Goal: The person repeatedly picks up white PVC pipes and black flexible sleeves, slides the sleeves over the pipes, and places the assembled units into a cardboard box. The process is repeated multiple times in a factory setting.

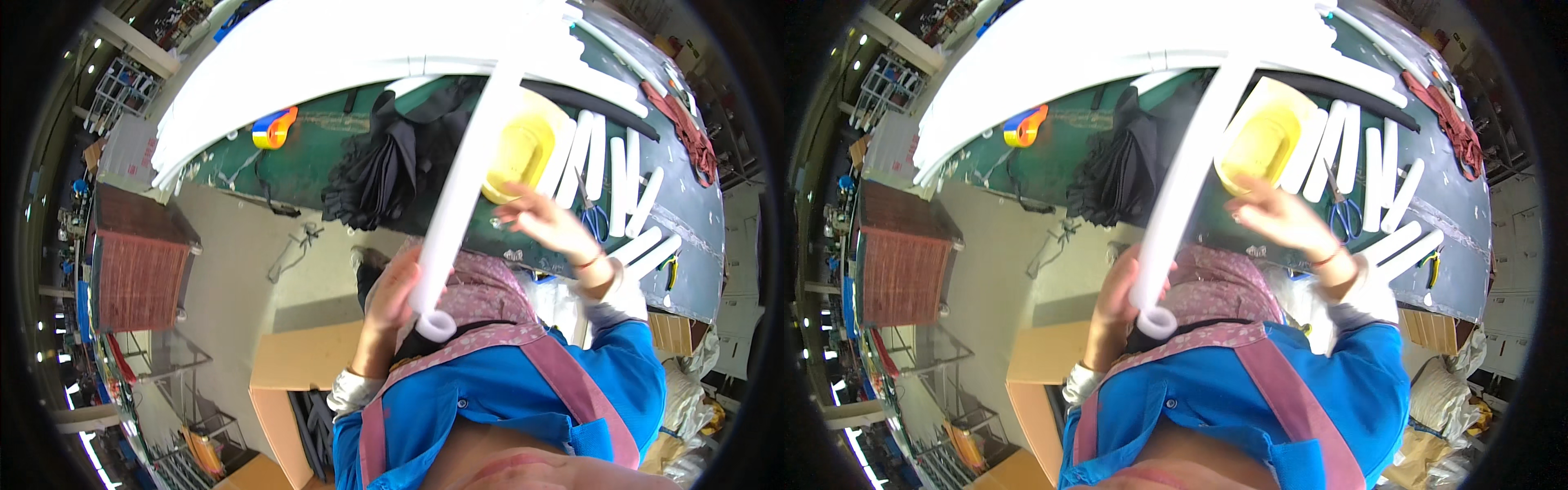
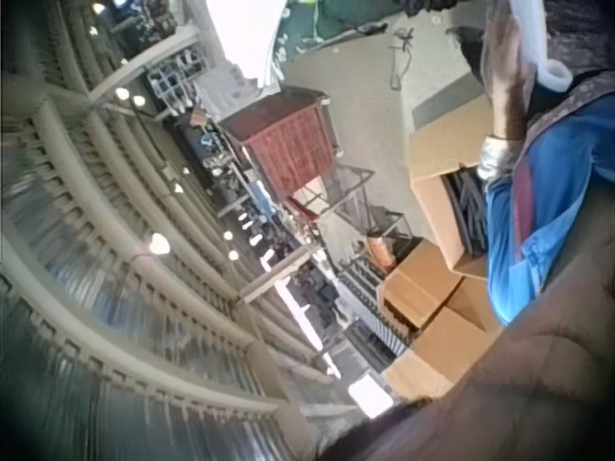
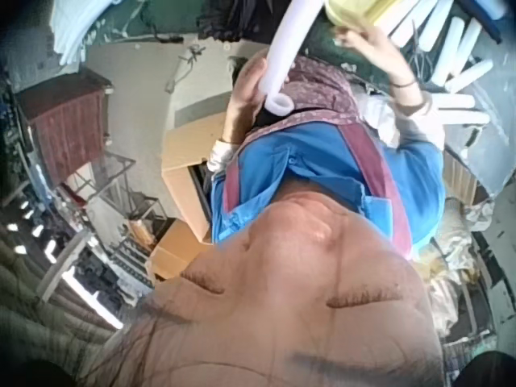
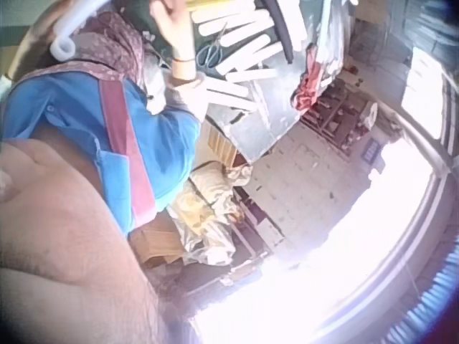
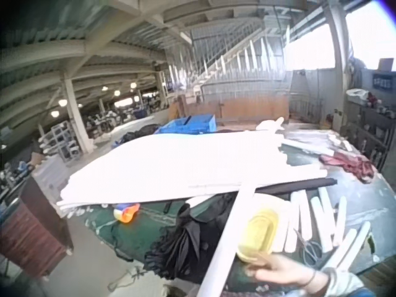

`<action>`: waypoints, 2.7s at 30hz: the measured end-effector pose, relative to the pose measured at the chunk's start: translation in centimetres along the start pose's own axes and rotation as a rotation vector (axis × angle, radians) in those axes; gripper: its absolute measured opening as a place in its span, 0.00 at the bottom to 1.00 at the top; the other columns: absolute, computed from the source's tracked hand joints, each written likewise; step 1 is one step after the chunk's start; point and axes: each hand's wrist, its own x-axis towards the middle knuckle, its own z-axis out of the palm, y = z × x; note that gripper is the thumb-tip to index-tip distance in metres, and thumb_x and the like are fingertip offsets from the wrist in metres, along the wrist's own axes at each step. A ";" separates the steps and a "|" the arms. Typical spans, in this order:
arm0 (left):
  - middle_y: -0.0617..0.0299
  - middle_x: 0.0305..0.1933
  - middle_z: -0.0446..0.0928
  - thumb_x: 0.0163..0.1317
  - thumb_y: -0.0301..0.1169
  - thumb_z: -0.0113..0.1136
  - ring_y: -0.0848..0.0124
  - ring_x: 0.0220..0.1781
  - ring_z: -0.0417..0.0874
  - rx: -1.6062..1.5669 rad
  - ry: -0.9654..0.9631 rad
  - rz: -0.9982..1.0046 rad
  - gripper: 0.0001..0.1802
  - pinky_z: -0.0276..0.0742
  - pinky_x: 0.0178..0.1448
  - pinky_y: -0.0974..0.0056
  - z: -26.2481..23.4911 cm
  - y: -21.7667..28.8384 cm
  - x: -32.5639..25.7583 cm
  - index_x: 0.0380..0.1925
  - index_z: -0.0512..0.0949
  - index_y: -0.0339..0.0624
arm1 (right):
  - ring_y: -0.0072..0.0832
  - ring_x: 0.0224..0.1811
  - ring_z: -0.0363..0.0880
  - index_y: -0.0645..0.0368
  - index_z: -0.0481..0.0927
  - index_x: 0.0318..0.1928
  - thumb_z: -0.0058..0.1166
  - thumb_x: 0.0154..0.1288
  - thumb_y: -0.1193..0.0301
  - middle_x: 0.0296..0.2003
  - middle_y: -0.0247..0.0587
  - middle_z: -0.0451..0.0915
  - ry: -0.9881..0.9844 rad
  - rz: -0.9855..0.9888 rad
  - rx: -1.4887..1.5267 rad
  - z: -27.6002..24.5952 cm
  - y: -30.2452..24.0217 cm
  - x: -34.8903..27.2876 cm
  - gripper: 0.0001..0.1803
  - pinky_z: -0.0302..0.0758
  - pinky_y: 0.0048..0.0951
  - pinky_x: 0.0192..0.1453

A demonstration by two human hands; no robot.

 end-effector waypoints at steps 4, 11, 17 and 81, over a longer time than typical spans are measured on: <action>0.52 0.49 0.76 0.66 0.48 0.51 0.72 0.41 0.79 -0.037 -0.108 -0.105 0.33 0.75 0.46 0.68 0.6 -0.1 -0.3 0.62 0.62 0.35 | 0.30 0.41 0.79 0.62 0.65 0.58 0.52 0.64 0.58 0.40 0.44 0.79 0.051 -0.002 0.826 7.4 -1.1 4.1 0.28 0.75 0.29 0.48; 0.55 0.44 0.76 0.43 0.34 0.75 0.69 0.45 0.79 0.147 -0.479 -0.272 0.41 0.73 0.50 0.64 -2.3 2.0 -4.2 0.57 0.67 0.35 | 0.22 0.28 0.75 0.64 0.70 0.53 0.51 0.60 0.63 0.28 0.36 0.74 0.564 0.029 0.722 -4.0 0.0 1.0 0.23 0.74 0.24 0.34; 0.63 0.33 0.77 0.48 0.18 0.67 0.74 0.36 0.78 0.247 0.220 0.094 0.25 0.75 0.42 0.70 -5.1 4.6 -4.7 0.48 0.71 0.40 | 0.47 0.42 0.78 0.68 0.64 0.61 0.61 0.55 0.56 0.42 0.55 0.78 0.739 0.471 -1.135 -11.6 10.1 -7.4 0.39 0.75 0.38 0.47; 0.57 0.29 0.78 0.51 0.25 0.65 0.69 0.30 0.79 1.300 0.965 0.715 0.10 0.74 0.36 0.66 -0.9 9.0 -6.3 0.34 0.78 0.35 | 0.26 0.40 0.79 0.68 0.74 0.46 0.61 0.53 0.69 0.36 0.48 0.81 -0.424 -0.230 0.381 27.9 -1.5 3.6 0.21 0.75 0.31 0.42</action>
